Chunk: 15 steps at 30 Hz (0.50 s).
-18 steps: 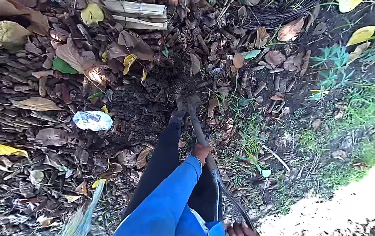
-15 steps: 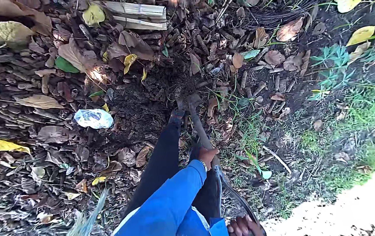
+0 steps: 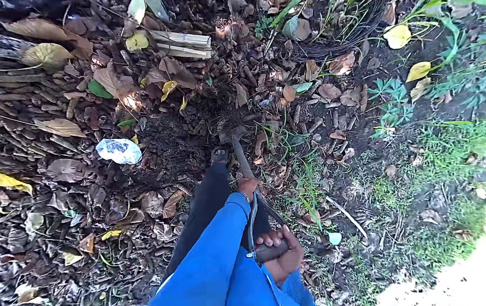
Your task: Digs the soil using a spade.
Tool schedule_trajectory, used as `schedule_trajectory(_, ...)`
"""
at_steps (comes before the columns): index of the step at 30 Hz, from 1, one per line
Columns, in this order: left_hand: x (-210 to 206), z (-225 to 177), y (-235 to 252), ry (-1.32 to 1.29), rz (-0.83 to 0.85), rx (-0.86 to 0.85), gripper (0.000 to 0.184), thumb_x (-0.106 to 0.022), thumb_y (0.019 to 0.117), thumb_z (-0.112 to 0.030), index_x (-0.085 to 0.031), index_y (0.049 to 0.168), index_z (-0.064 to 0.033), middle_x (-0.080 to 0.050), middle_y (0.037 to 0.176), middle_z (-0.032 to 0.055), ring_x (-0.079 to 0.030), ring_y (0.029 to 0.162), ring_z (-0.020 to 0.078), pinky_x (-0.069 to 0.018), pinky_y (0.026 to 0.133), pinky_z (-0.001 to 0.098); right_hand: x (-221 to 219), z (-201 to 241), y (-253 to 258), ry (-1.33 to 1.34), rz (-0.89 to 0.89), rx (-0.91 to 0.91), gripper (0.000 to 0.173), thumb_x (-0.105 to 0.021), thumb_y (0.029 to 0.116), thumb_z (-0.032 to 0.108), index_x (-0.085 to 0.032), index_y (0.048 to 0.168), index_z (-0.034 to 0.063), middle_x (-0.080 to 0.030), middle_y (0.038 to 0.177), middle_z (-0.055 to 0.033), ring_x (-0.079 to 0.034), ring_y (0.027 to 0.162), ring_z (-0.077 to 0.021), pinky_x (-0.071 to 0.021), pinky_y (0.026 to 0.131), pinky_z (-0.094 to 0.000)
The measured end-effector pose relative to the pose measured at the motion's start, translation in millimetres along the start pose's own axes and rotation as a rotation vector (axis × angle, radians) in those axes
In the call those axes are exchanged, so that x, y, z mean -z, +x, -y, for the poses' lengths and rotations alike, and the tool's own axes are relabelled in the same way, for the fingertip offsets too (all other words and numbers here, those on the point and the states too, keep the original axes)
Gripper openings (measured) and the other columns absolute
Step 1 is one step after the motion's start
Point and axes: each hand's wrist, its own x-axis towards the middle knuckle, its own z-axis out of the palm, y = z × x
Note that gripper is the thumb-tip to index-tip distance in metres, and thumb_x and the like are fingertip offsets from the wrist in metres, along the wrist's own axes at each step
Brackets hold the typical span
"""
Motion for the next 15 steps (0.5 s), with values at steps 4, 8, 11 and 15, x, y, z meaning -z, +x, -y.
schedule_trajectory(4, 2.4, -19.2, -13.0, 0.205, -0.022, -0.003, 0.029, -0.076, 0.0837, -0.003, -0.058, 0.105, 0.0029, -0.061, 0.073, 0.0084, -0.059, 0.057, 0.0169, -0.0538, 0.056, 0.0327, -19.9, -1.4, -0.4, -0.018, -0.002, -0.011, 0.042, -0.054, 0.0986, 0.033, -0.064, 0.063, 0.0132, -0.059, 0.053, -0.0009, -0.064, 0.051, -0.0202, -0.0593, 0.057, -0.0412)
schedule_trajectory(8, 5.5, -54.5, -15.5, 0.334, -0.041, 0.033, 0.040, -0.083, 0.0786, -0.007, -0.060, 0.109, 0.0035, -0.064, 0.080, 0.0091, -0.061, 0.065, 0.0176, -0.0553, 0.064, 0.0350, -58.1, -7.0, 4.2, -0.028, 0.005, -0.026, 0.043, -0.054, 0.0987, 0.032, -0.063, 0.063, 0.0120, -0.059, 0.054, -0.0021, -0.065, 0.052, -0.0215, -0.0601, 0.058, -0.0423)
schedule_trajectory(11, 6.9, -86.3, -16.8, 0.346, -0.041, 0.074, 0.046, -0.081, 0.0761, -0.003, -0.058, 0.115, 0.0043, -0.065, 0.087, 0.0122, -0.063, 0.070, 0.0194, -0.0562, 0.067, 0.0367, -96.1, -11.6, 12.3, -0.045, -0.034, -0.014, 0.042, -0.052, 0.0979, 0.029, -0.061, 0.061, 0.0125, -0.058, 0.052, -0.0015, -0.064, 0.050, -0.0205, -0.0600, 0.057, -0.0413)
schedule_trajectory(15, 13.6, -118.0, -16.4, 0.258, -0.030, 0.118, 0.052, -0.078, 0.0751, 0.003, -0.052, 0.120, 0.0044, -0.064, 0.084, 0.0140, -0.063, 0.063, 0.0200, -0.0562, 0.059, 0.0354, -137.3, -23.2, 20.0, -0.045, -0.046, -0.003, 0.035, -0.058, 0.0924, 0.025, -0.062, 0.060, 0.0120, -0.057, 0.051, -0.0010, -0.063, 0.049, -0.0188, -0.0588, 0.056, -0.0391)
